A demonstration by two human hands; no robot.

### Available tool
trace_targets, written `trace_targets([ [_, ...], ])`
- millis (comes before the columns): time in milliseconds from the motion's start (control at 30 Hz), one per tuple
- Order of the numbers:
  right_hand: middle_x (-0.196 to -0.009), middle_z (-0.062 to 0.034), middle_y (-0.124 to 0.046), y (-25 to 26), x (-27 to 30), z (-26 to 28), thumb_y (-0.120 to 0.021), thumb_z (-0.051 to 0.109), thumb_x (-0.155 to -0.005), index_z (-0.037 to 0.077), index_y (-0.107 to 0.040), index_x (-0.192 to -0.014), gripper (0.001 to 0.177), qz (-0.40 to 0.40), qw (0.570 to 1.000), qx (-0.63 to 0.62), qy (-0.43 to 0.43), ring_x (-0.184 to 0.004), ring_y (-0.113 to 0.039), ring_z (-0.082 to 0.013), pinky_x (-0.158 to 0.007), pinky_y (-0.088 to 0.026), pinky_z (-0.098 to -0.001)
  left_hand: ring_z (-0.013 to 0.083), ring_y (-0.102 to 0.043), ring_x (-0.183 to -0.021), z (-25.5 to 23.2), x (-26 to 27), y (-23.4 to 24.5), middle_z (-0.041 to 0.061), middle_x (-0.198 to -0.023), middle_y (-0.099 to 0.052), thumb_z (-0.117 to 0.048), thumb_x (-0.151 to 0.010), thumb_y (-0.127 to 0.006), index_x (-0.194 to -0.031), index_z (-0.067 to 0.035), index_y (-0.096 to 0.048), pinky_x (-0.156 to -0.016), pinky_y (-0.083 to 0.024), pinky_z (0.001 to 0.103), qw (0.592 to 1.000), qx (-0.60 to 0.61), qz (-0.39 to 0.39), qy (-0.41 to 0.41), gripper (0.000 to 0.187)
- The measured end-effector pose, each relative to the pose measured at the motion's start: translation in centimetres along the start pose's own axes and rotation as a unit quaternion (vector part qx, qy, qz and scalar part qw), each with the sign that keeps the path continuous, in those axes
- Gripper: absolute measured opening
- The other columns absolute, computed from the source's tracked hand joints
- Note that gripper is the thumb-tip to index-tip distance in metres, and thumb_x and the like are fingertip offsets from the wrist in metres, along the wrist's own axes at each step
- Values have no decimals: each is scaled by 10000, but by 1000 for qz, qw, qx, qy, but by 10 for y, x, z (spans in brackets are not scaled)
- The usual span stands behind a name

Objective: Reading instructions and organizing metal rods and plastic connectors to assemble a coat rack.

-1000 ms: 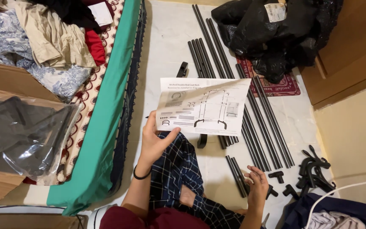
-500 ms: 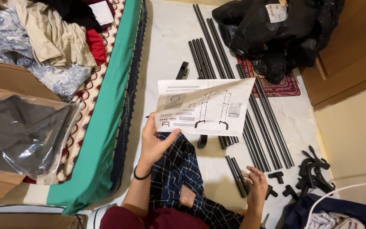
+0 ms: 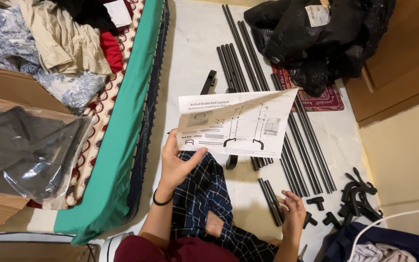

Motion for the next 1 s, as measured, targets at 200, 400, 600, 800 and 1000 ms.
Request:
trace_targets([
  [200,-1209,-128,-702,-1,1,0,-578,35,-973,8,-618,-1192,224,-2,1000,7,1,-854,-651,-157,-740,-511,-308,166,-716,-1069,1,-1,3,133,-1186,-720,30,-854,-789,-1313,46,-506,-929,-585,291,1000,0,-9,0,540],
  [400,-1205,-126,-698,-1,3,-2,-580,54,-978,5,-614,-1190,221,8,1000,7,3,-874,-656,-161,-748,-520,-312,174,-710,-1079,5,0,6,140,-1194,-717,37,-860,-789,-1306,49,-508,-949,-576,300,1000,14,-17,3,528],
  [600,-1205,-121,-703,-6,6,2,-574,69,-981,10,-615,-1189,220,-2,1000,22,-3,-882,-655,-161,-754,-513,-317,168,-709,-1070,5,0,6,139,-1185,-723,36,-858,-790,-1301,48,-512,-947,-575,296,1000,12,-14,6,523],
  [800,-1210,-119,-708,-8,7,2,-584,77,-982,16,-620,-1200,230,-4,999,40,-3,-881,-648,-159,-755,-503,-312,168,-705,-1080,1,0,5,142,-1187,-721,33,-866,-790,-1303,53,-516,-950,-572,293,1000,12,-1,0,517],
  [1000,-1213,-127,-705,-8,6,0,-585,80,-976,3,-616,-1204,243,1,999,32,-7,-884,-660,-168,-755,-511,-320,169,-711,-1067,1,0,4,133,-1174,-724,27,-865,-787,-1312,48,-508,-936,-576,288,1000,5,2,3,527],
])
Point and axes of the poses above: each hand's wrist, its own x-axis away from the middle knuckle, its own y-axis out of the back of the hand, z = x × y, the point moved 4 cm from there along -x, towards the middle knuckle
